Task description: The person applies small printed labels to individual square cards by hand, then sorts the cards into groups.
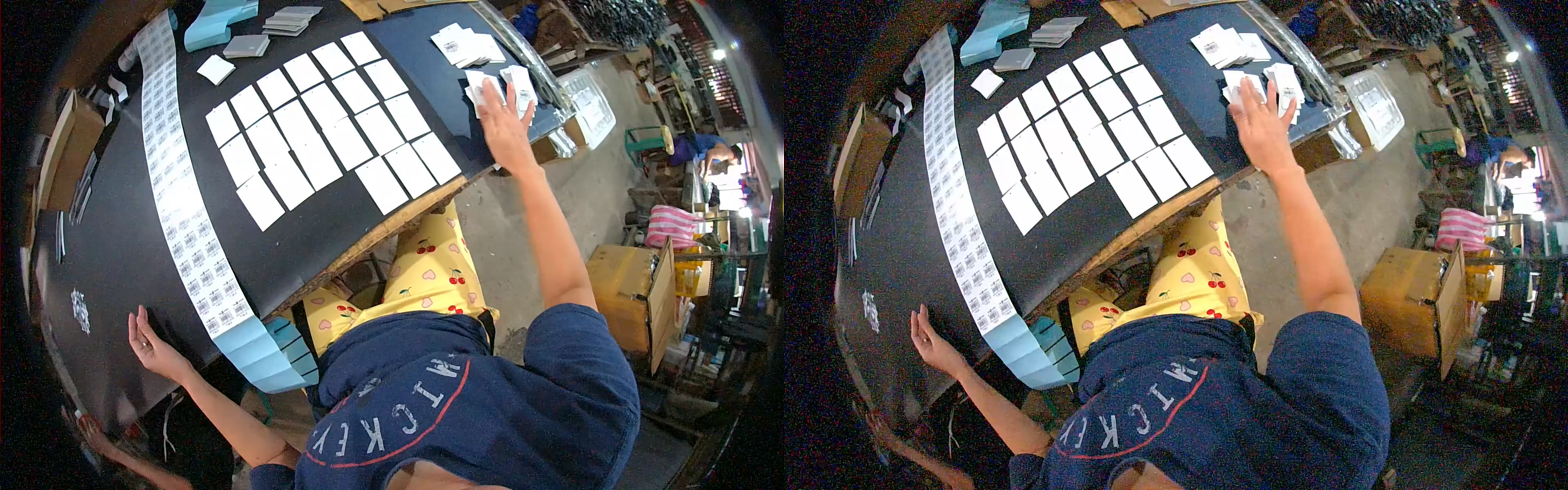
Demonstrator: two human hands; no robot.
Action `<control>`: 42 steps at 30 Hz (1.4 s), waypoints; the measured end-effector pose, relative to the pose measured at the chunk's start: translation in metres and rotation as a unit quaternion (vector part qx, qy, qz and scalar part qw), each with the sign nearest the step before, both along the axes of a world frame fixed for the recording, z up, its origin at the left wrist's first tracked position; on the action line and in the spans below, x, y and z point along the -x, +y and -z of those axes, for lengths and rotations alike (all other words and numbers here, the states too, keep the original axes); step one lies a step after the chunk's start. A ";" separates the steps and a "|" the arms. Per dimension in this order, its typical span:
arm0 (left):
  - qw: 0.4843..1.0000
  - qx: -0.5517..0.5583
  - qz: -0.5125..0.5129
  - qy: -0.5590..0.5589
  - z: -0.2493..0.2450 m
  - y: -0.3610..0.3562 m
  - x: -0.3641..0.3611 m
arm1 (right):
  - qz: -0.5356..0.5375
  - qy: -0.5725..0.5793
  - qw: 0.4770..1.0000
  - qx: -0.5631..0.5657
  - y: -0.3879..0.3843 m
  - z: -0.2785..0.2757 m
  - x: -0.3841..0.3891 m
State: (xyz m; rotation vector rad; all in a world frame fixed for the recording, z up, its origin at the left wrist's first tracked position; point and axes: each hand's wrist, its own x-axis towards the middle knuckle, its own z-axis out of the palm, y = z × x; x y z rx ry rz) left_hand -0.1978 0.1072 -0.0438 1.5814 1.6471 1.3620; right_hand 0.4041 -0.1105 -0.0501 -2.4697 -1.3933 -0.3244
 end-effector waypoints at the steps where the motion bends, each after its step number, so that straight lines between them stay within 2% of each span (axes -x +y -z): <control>1: 1.000 0.001 -0.002 0.002 -0.001 -0.002 0.000 | -0.008 0.040 0.999 -0.018 -0.001 -0.008 -0.001; 3: 1.000 0.001 -0.005 0.014 -0.004 -0.002 -0.005 | -0.001 0.151 0.986 -0.073 -0.003 -0.022 0.000; 6: 1.000 0.001 -0.003 0.005 -0.001 0.000 -0.003 | -0.029 0.150 0.984 -0.088 -0.005 -0.026 0.002; 9: 1.000 0.002 -0.006 0.002 -0.001 0.001 -0.003 | -0.028 0.098 0.993 -0.066 -0.005 -0.016 0.007; 12: 1.000 0.009 -0.017 0.021 -0.004 0.000 -0.007 | 0.001 -0.079 0.997 -0.007 -0.004 0.002 0.003; 13: 0.999 -0.009 -0.016 0.047 -0.001 0.001 -0.003 | -0.055 -0.220 0.974 -0.005 -0.008 0.005 -0.002; 14: 0.993 -0.002 -0.048 0.111 -0.008 0.001 -0.010 | -0.027 -0.288 0.954 0.084 -0.011 0.004 -0.008; 15: 0.984 -0.025 -0.043 0.170 -0.013 0.000 -0.015 | -0.013 -0.325 0.940 0.103 -0.012 0.006 -0.013; 16: 0.987 -0.023 -0.059 0.147 -0.016 -0.001 -0.019 | 0.055 -0.419 0.879 0.222 -0.014 0.006 -0.012; 17: 0.990 0.007 -0.087 0.111 -0.025 -0.005 -0.030 | -0.080 -0.227 0.969 0.060 -0.023 0.020 -0.045; 18: 0.995 -0.020 -0.058 0.084 -0.016 -0.002 -0.018 | -0.073 0.036 0.996 -0.017 -0.021 0.019 -0.054; 19: 1.000 -0.006 -0.013 0.001 -0.014 -0.005 -0.013 | -0.115 0.062 0.991 -0.026 -0.010 0.007 -0.047; 21: 0.998 0.021 0.052 -0.032 -0.017 -0.017 -0.005 | -0.044 0.316 0.943 -0.100 -0.001 -0.012 -0.041; 23: 0.991 0.105 0.080 -0.033 -0.034 -0.039 -0.006 | -0.118 0.215 0.968 -0.055 -0.003 0.018 -0.070; 24: 0.987 0.131 0.087 0.017 -0.041 -0.049 -0.006 | -0.076 -0.008 0.997 0.023 -0.006 0.019 -0.060; 27: 0.958 0.253 0.123 0.052 -0.052 -0.080 -0.007 | -0.063 -0.044 0.997 0.008 -0.002 0.024 -0.046; 29: 0.943 0.290 0.153 0.064 -0.049 -0.093 -0.006 | -0.066 -0.053 0.996 0.007 0.001 0.025 -0.046; 31: 0.942 0.296 0.150 0.050 -0.049 -0.099 -0.015 | -0.023 -0.041 0.999 0.026 0.003 0.014 -0.030; 35: 0.947 0.285 0.118 0.093 -0.055 -0.095 -0.040 | -0.023 -0.034 0.999 0.029 0.004 0.006 -0.023; 37: 0.958 0.164 0.114 0.208 -0.051 -0.091 -0.046 | -0.061 0.015 0.998 -0.011 0.003 0.010 -0.033; 39: 0.959 0.149 0.121 0.207 -0.041 -0.084 -0.048 | -0.079 0.010 0.996 -0.045 0.002 0.015 -0.042; 41: 0.949 0.086 0.131 0.274 -0.035 -0.080 -0.050 | -0.102 0.036 0.991 -0.079 0.002 0.002 -0.028; 42: 0.949 0.084 0.132 0.272 -0.034 -0.079 -0.050 | -0.117 0.103 0.980 -0.124 0.003 -0.003 -0.023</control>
